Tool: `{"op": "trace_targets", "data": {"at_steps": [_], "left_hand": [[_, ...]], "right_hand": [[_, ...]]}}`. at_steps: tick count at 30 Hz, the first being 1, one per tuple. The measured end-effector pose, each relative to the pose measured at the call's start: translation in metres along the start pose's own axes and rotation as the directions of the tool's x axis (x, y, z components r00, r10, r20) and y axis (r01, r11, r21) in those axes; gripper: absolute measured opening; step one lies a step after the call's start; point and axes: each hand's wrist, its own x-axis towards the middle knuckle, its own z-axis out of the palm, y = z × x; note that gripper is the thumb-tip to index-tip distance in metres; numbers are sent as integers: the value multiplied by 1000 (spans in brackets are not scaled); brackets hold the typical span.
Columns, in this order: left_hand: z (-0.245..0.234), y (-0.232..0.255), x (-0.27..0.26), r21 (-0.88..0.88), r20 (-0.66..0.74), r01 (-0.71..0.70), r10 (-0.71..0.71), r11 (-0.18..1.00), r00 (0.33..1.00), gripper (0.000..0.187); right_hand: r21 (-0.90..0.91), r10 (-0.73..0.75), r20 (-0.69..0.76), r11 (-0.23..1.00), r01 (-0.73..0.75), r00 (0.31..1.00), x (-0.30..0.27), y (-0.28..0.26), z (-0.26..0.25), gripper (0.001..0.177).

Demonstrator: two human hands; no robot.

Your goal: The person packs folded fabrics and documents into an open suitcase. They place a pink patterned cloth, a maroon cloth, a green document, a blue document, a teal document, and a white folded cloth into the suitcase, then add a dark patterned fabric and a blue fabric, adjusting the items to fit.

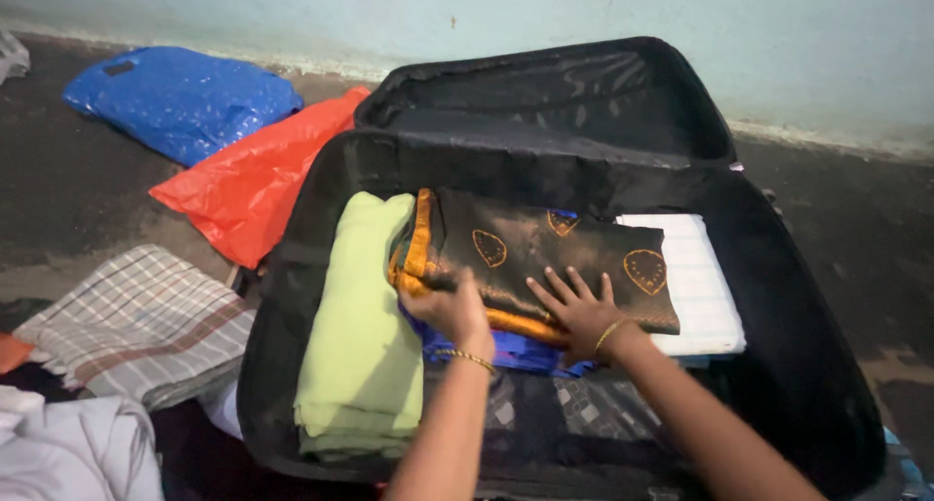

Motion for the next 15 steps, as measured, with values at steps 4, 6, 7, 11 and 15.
{"op": "trace_targets", "data": {"at_steps": [4,6,7,11,15], "left_hand": [[-19,54,27,522,160,-228,168,822,973,120],[-31,67,27,675,250,-284,152,680,956,118],[-38,68,24,742,272,-287,120,605,955,117],[-48,60,21,824,307,-348,163,447,938,107],[-46,50,28,817,313,-360,179,450,933,91]], "right_hand": [[-64,81,-211,993,-96,974,-1,-16,21,83],[-137,76,-309,983,-124,948,7,-21,30,78],[-204,65,-353,968,-144,933,12,-21,34,78],[-318,-43,-587,930,-182,809,22,4,43,75],[-275,-97,-752,945,-177,652,34,20,50,73]]}}
